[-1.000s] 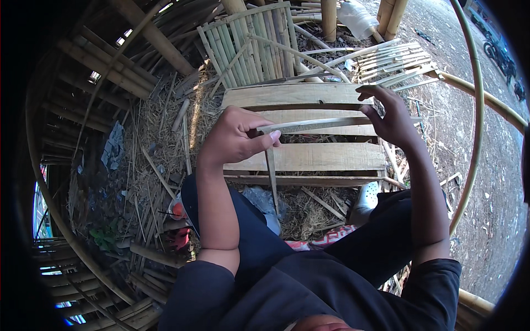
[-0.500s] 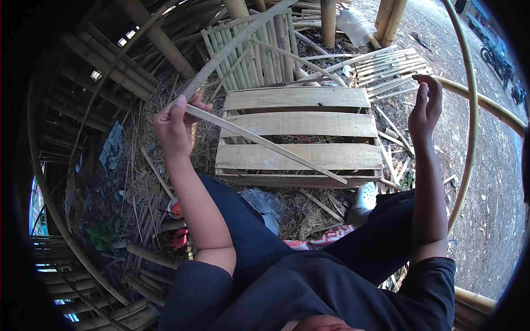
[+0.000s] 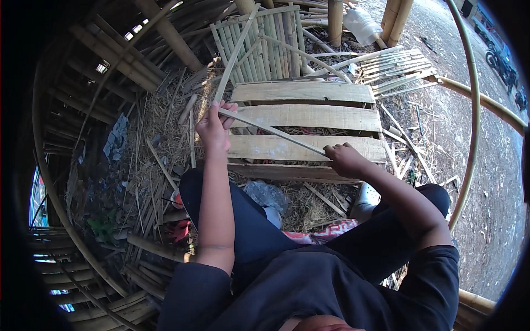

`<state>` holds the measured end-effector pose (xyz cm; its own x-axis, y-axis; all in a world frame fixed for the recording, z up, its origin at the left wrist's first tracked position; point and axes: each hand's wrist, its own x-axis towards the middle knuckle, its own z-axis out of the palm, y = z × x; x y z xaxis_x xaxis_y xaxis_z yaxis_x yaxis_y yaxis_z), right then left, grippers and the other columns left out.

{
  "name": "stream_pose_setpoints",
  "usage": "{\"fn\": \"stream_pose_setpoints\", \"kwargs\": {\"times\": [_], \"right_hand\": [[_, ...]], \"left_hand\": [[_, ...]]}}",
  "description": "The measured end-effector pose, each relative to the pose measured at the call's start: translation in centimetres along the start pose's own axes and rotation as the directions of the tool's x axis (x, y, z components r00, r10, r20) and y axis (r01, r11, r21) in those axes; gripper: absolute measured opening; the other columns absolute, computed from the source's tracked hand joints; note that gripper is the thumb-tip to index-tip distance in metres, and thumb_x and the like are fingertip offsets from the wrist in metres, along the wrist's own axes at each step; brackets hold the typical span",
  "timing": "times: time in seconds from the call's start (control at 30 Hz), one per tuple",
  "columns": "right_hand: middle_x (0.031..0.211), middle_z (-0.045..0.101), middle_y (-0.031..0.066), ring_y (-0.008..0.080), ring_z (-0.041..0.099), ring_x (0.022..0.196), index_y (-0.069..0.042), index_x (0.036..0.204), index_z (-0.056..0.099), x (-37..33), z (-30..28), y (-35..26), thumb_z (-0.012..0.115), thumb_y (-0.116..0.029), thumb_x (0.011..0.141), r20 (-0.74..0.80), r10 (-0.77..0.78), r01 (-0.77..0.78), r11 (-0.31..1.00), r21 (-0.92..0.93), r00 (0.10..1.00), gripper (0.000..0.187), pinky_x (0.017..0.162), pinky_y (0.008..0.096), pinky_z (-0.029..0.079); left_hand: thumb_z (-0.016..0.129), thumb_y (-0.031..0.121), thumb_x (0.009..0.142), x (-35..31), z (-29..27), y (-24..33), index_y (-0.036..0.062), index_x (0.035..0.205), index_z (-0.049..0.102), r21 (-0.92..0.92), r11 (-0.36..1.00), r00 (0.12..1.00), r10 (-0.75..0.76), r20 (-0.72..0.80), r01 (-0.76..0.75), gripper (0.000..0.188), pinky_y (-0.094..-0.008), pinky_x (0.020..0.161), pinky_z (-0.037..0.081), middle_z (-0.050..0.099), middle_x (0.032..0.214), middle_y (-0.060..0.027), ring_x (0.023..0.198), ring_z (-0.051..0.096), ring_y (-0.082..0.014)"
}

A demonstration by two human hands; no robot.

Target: The person constructs a bamboo structure by hand, using a hammer to drive nails into strips of bamboo positioned over a wooden frame. The person retrieves nails from a plastic bag, positions the bamboo strips, and secures them with the hammer.

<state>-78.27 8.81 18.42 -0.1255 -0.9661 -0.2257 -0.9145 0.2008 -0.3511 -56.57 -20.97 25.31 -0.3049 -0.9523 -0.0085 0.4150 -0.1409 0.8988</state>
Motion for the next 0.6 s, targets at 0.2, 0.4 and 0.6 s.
{"fn": "stream_pose_setpoints", "kwargs": {"times": [0.2,0.4,0.6], "right_hand": [[0.083,0.069,0.0188,0.0415,0.067,0.077,-0.004,0.105,0.064,-0.1,-3.5,1.7,0.062,-0.026,0.099,-0.16,0.073,-0.049,0.987,0.151,0.985,0.023,0.07,0.0485,0.052],[0.085,0.072,0.0189,0.0383,0.069,0.08,-0.002,0.101,0.073,-1.2,-7.9,3.7,0.063,-0.031,0.101,-0.35,0.17,-0.029,0.927,0.373,0.921,0.03,0.073,0.0452,0.053],[0.081,0.068,0.0226,0.0446,0.067,0.077,-0.005,0.111,0.065,-1.2,-9.0,7.0,0.06,-0.019,0.101,-0.755,0.267,-0.026,0.949,0.315,0.599,0.017,0.067,0.0509,0.05]], "left_hand": [[0.063,0.025,0.103,-0.6,-1.4,-0.1,-0.013,0.114,0.061,-0.029,0.999,1.0,-0.013,-0.019,0.012,0.04,-0.0395,0.09,0.065,0.071,0.105,-0.0215,0.099,0.075,-0.0352],[0.066,0.031,0.102,-0.5,-2.1,-0.9,-0.0154,0.115,0.059,-0.031,0.994,0.994,-0.106,0.012,0.106,0.049,-0.036,0.092,0.064,0.07,0.11,-0.0226,0.102,0.074,-0.0328],[0.063,0.03,0.104,0.3,-3.0,-1.6,-0.0126,0.112,0.063,-0.031,0.983,0.983,-0.182,0.012,0.183,0.043,-0.0298,0.088,0.064,0.07,0.106,-0.0185,0.102,0.074,-0.0293]]}}
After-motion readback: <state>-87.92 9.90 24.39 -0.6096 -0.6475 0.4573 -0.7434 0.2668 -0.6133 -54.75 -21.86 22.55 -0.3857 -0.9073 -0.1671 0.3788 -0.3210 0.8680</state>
